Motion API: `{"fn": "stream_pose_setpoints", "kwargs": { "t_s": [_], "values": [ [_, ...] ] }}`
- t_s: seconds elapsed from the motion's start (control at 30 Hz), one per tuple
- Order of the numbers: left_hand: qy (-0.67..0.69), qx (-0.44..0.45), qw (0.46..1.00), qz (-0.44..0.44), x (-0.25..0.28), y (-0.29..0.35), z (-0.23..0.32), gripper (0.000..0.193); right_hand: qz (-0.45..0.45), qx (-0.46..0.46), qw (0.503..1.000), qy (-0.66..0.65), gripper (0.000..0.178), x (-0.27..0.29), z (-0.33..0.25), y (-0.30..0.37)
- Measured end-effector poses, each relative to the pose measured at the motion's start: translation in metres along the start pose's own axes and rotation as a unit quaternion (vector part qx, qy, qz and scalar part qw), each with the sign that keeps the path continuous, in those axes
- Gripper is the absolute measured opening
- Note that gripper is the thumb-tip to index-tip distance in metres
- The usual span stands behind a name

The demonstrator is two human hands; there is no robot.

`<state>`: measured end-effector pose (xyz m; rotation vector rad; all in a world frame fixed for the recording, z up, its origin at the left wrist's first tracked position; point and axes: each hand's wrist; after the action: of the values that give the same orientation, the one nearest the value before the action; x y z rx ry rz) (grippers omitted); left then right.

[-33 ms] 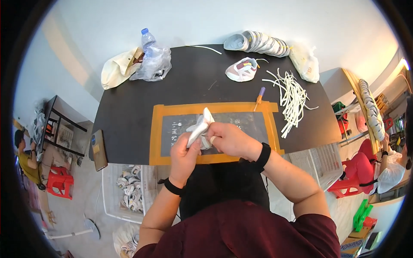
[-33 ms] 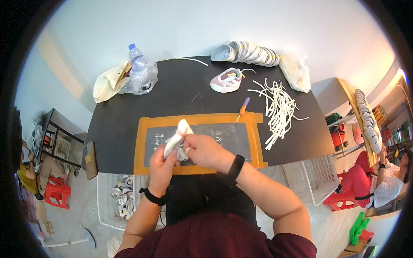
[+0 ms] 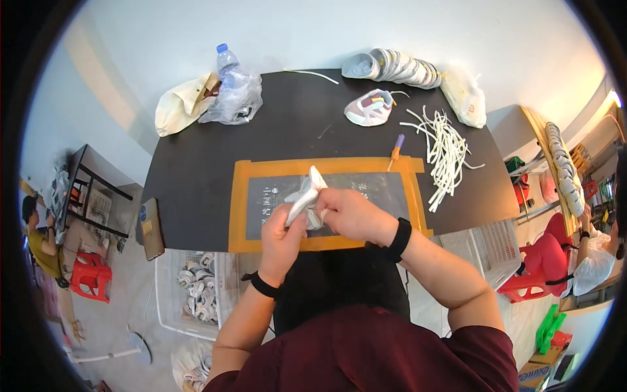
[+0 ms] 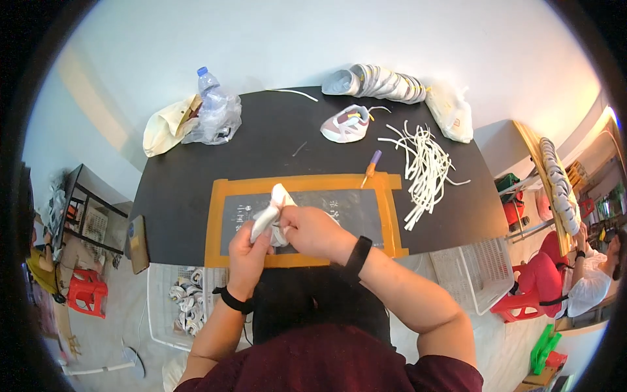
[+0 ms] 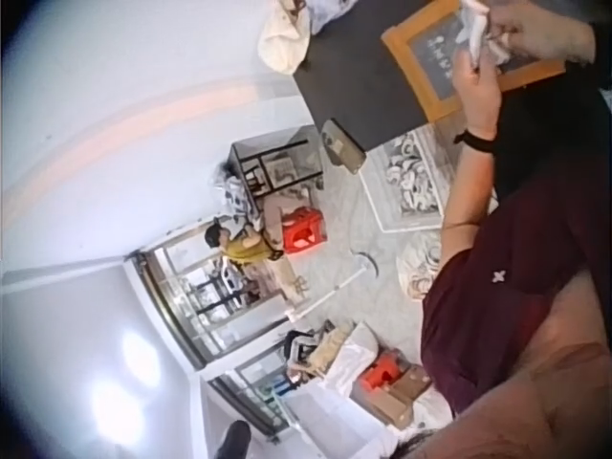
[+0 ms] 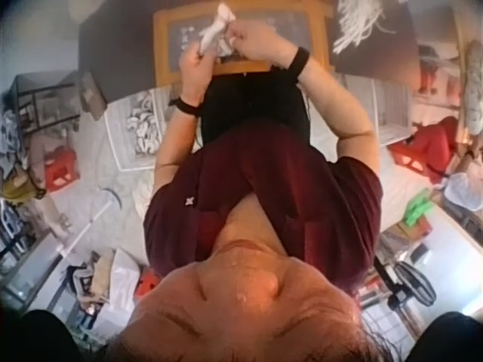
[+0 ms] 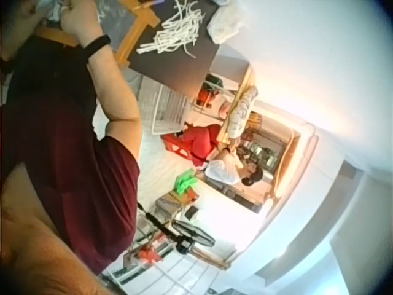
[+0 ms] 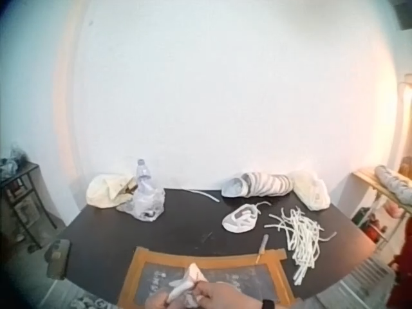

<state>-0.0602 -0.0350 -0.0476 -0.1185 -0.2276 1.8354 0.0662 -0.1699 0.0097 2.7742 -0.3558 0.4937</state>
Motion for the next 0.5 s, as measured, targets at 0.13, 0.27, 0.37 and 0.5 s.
{"fn": "stream_pose_setpoints", "kwargs": {
  "t_s": [0.13, 0.27, 0.37, 0.5],
  "values": [
    [-0.089, 0.017, 0.996, 0.028, 0.001, 0.003, -0.006, 0.017, 0.054, 0.041, 0.98, 0.187, 0.013, -0.012, -0.005, -0.009],
    [-0.113, -0.005, 0.993, 0.043, -0.001, 0.005, -0.015, 0.017, -0.007, -0.068, 0.997, -0.03, 0.01, -0.011, 0.011, -0.022],
    [-0.141, -0.009, 0.989, 0.033, 0.001, 0.006, -0.021, 0.02, -0.083, -0.197, 0.959, -0.187, 0.011, -0.004, 0.006, -0.027],
    [-0.032, 0.084, 0.995, 0.048, 0.006, 0.005, -0.016, 0.02, 0.027, 0.002, 0.967, 0.252, 0.013, -0.017, -0.018, -0.025]
  ]
}}
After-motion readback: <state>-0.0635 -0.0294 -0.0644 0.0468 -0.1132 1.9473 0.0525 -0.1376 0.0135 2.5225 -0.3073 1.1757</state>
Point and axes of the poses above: each hand's wrist, its own y-axis away from the middle knuckle, its own x-axis out of the back of the hand, z = x × y, and after that the axes turned 15 degrees about -z, right-handed
